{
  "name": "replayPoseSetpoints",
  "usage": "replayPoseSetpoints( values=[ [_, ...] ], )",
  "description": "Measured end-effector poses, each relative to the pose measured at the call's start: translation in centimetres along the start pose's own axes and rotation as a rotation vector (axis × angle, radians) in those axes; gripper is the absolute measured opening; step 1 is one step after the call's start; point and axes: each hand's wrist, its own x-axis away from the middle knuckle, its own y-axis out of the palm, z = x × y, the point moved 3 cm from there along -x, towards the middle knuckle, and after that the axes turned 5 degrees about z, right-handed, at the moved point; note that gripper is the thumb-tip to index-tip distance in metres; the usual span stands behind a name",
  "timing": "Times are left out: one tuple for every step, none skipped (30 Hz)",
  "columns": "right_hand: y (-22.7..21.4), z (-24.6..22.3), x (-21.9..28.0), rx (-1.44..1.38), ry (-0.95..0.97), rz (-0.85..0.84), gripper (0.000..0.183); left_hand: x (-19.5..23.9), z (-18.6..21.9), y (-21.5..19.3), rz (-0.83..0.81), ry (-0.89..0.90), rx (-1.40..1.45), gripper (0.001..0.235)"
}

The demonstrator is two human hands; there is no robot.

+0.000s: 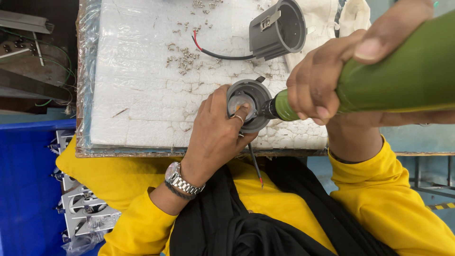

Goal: The person assembles an LED light fixture by positioning components in a housing, using a power screwdriver to secure them, and cleaning the interior with a cloth.

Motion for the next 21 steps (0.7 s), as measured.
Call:
replayPoseSetpoints(
  values=[
    [0.0, 0.1, 0.0, -0.010, -0.004, 0.001, 0.070, 0.0, 0.0, 0.0, -0.001, -0.002, 0.001, 0.053],
    [0.0, 0.3, 0.1, -0.024, -0.007, 0.006, 0.073, 0.0, 0.0, 0.0, -0.001, -0.004, 0.002, 0.053],
    [-0.2, 0.5, 0.2, -0.041, -0.009, 0.009, 0.075, 0.0, 0.0, 0.0, -0.002, -0.007, 0.003, 0.053],
    [-0.3, 0.8, 0.4, -0.057, -0.012, 0.014, 0.077, 0.0, 0.0, 0.0, -0.005, -0.011, 0.007, 0.053],
    [-0.4, 1.0, 0.6, -0.074, -0.009, 0.020, 0.080, 0.0, -0.1, 0.0, -0.008, -0.015, 0.011, 0.053],
    [-0.5, 1.2, 0.9, -0.088, -0.013, 0.020, 0.082, 0.1, -0.1, 0.0, -0.012, -0.019, 0.015, 0.053],
    [-0.6, 1.1, 1.2, -0.100, -0.018, 0.027, 0.084, 0.1, -0.1, 0.0, -0.010, -0.017, 0.018, 0.053],
    [-0.8, 1.2, 1.4, -0.117, -0.025, 0.036, 0.087, 0.1, -0.2, 0.1, -0.007, -0.015, 0.020, 0.052],
    [-0.9, 1.2, 1.6, -0.130, -0.029, 0.046, 0.089, 0.1, -0.3, 0.1, -0.006, -0.011, 0.022, 0.051],
    [-1.0, 1.1, 1.8, -0.131, -0.043, 0.062, 0.091, 0.1, -0.4, 0.0, -0.007, -0.009, 0.029, 0.052],
    [-1.1, 0.8, 2.0, -0.125, -0.049, 0.088, 0.094, 0.2, -0.6, 0.0, -0.008, -0.006, 0.038, 0.054],
    [-1.2, 0.7, 2.0, -0.107, -0.069, 0.111, 0.097, 0.2, -0.8, 0.0, -0.009, -0.003, 0.046, 0.056],
    [-1.2, 0.6, 2.0, -0.091, -0.089, 0.135, 0.100, 0.3, -1.1, 0.0, 0.024, -0.033, 0.111, 0.065],
    [-1.1, 0.6, 1.9, -0.040, -0.121, 0.159, 0.104, 0.3, -1.3, -0.1, 0.057, -0.063, 0.175, 0.074],
    [-0.8, 0.9, 1.8, -0.021, -0.135, 0.192, 0.108, 0.2, -1.6, -0.1, 0.089, -0.090, 0.238, 0.083],
    [-0.4, 1.1, 1.6, -0.003, -0.147, 0.226, 0.111, 0.2, -1.9, 0.0, 0.072, -0.158, 0.311, 0.092],
    [0.4, 1.6, 1.7, -0.016, -0.135, 0.269, 0.114, 0.2, -2.0, 0.3, 0.053, -0.228, 0.388, 0.101],
    [0.9, 1.7, 1.6, -0.055, -0.096, 0.270, 0.113, 0.2, -2.2, 0.5, 0.033, -0.298, 0.465, 0.110],
    [1.3, 1.7, 1.4, -0.095, -0.056, 0.273, 0.111, 0.1, -2.3, 0.7, 0.017, -0.291, 0.442, 0.107],
    [1.7, 1.7, 1.1, -0.169, 0.012, 0.236, 0.106, 0.0, -2.5, 0.8, 0.000, -0.284, 0.419, 0.104],
    [2.0, 1.5, 0.8, -0.193, 0.061, 0.248, 0.100, -0.1, -2.7, 0.7, -0.014, -0.274, 0.393, 0.101]
  ],
)
